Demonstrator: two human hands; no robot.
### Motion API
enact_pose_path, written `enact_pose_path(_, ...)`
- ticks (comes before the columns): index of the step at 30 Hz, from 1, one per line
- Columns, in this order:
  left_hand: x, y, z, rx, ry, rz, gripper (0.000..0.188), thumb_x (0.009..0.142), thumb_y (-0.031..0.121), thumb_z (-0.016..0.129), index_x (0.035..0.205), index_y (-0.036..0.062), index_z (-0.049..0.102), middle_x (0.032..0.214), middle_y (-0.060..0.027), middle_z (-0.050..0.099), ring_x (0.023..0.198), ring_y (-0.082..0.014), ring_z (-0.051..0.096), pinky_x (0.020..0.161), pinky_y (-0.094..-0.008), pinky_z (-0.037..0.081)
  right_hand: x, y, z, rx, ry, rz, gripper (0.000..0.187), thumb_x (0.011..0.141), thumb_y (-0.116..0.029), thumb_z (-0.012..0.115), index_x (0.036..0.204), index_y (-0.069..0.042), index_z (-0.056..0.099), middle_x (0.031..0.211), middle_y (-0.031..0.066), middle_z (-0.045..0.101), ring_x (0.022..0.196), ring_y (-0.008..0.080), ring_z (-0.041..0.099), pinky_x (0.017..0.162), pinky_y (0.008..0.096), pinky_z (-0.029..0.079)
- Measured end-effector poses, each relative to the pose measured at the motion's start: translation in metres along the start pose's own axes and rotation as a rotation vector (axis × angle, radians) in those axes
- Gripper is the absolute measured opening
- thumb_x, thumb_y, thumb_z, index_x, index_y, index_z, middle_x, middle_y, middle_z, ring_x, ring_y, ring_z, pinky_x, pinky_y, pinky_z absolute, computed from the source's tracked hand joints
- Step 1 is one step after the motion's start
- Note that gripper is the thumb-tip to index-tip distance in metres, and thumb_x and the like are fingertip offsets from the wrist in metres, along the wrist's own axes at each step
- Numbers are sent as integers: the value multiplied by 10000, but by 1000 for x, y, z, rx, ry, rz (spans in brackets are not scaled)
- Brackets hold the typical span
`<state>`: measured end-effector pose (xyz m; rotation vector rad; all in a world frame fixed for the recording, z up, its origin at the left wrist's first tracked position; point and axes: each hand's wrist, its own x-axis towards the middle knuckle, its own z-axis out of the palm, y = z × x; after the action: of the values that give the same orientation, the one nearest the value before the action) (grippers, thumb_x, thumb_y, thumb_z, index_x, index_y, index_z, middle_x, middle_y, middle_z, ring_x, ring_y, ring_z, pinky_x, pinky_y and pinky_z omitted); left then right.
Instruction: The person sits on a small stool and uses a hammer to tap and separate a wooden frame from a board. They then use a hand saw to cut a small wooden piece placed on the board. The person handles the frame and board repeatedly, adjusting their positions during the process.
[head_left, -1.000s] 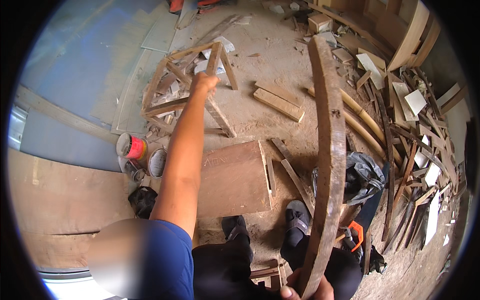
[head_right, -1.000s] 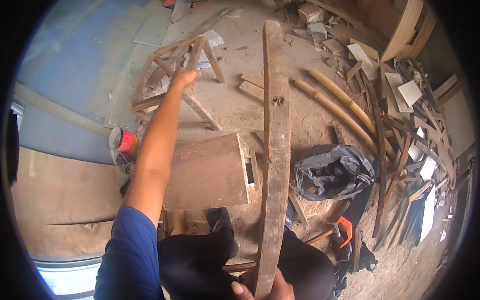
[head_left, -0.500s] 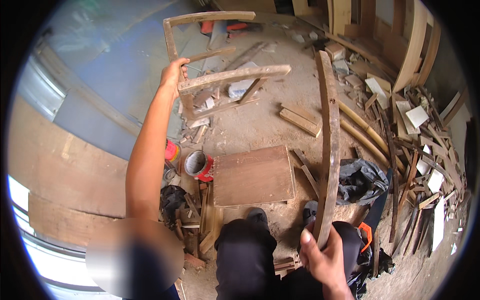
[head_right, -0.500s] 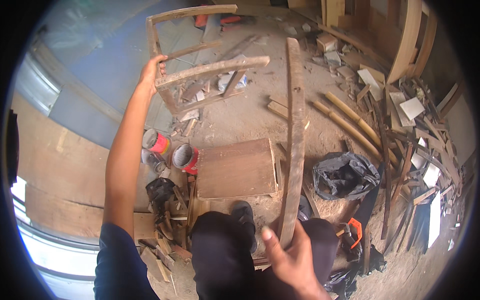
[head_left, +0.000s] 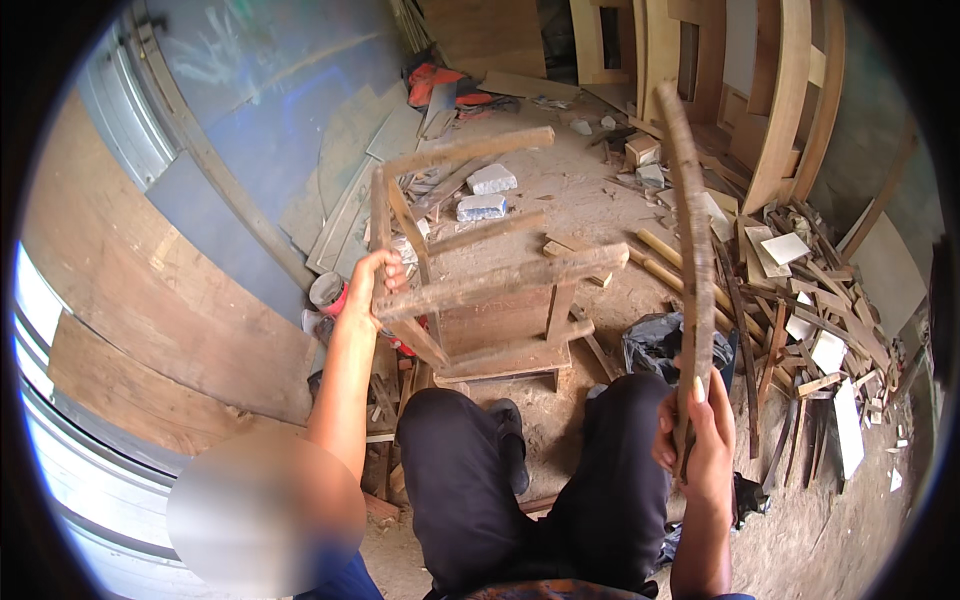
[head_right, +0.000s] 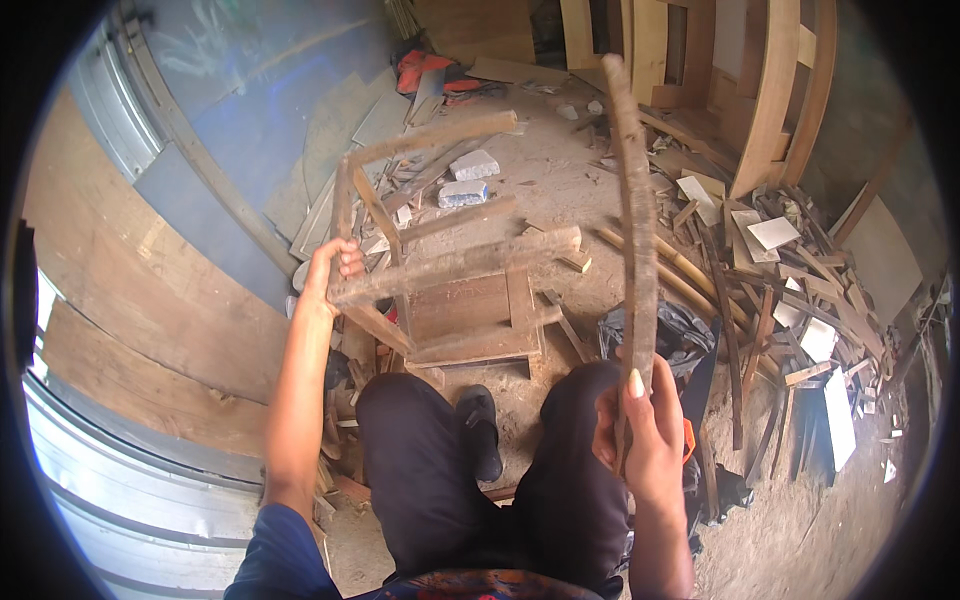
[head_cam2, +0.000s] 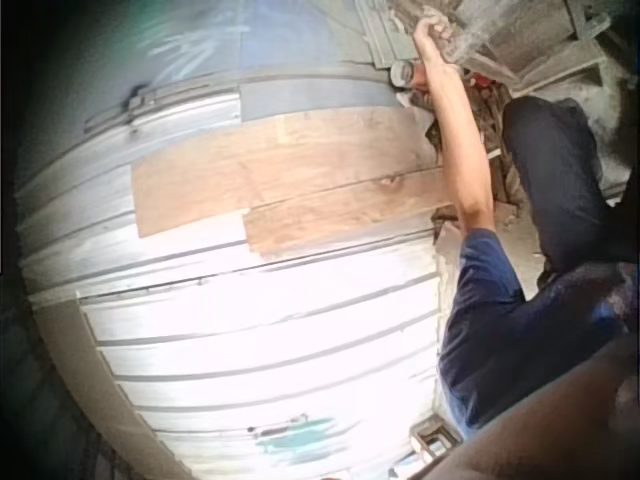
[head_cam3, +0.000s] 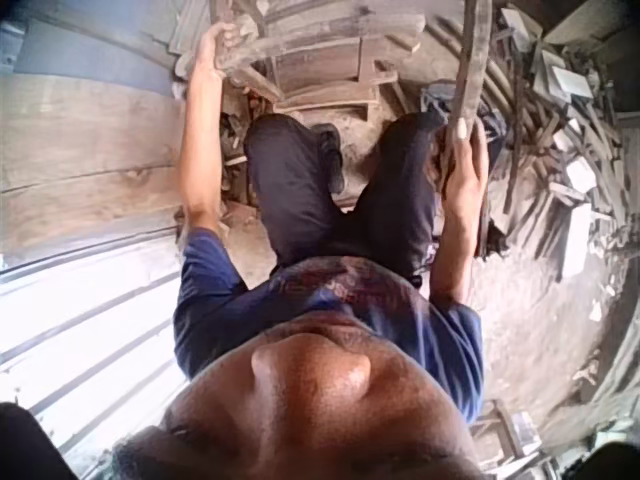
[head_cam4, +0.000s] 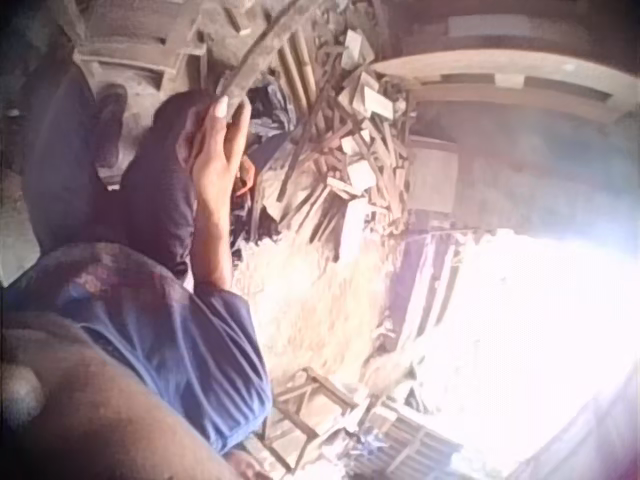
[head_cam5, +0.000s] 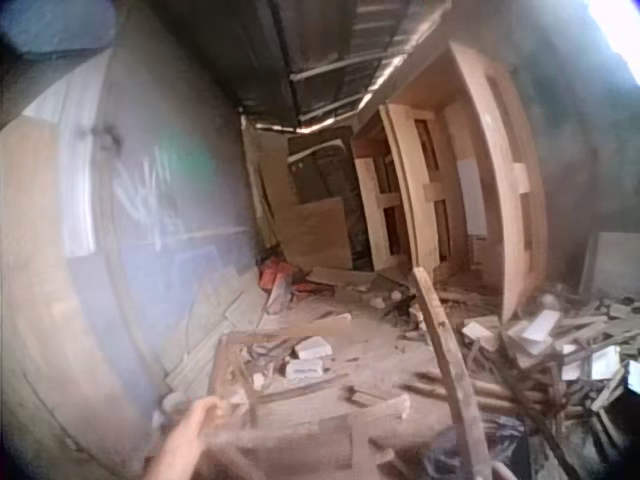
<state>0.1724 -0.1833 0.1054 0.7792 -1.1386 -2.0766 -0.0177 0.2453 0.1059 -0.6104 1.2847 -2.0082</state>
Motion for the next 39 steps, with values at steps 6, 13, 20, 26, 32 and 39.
enact_pose_path(6,5,-46,-31,-48,47,-154,140,805,139,604,757,146,473,615,77,449,490,-43,436,433,-220,355,32,-12,26,54,-100,355,391,1063,-327,421,1315,-37,492,810,128,536,517,161,486,426,301,397)
enact_pose_path(13,39,-55,0,97,82,-189,193,791,138,630,702,162,460,603,58,464,492,-59,454,447,-220,384,95,-9,27,51,-269,466,350,1049,-343,502,1085,6,498,845,111,565,577,147,515,462,308,410)
enact_pose_path(20,62,-13,-31,101,-117,-261,107,791,110,612,812,114,507,612,59,472,485,-55,436,435,-201,369,102,-23,8,-73,-98,240,342,966,-257,661,1101,21,513,800,58,564,495,108,500,367,270,373)
enact_pose_path(26,68,64,-17,375,-313,-320,228,830,101,588,1026,59,478,621,60,435,413,-26,380,361,-179,335,178,-16,-11,-507,-67,-191,217,968,-182,595,1078,5,610,903,42,632,779,111,572,701,275,471)
enact_pose_path(32,48,101,25,705,-626,-259,260,795,93,648,1005,-5,527,576,43,425,366,-33,442,305,-223,419,228,5,0,-600,-74,-314,316,958,-207,578,1164,32,571,936,64,624,879,128,559,800,264,450)
enact_pose_path(39,85,119,30,850,-807,-288,446,812,150,683,1188,-71,590,676,-15,570,459,-70,537,464,-248,500,200,-7,24,-81,-400,332,479,943,-210,388,1313,71,505,1243,219,647,1054,308,668,813,444,599)
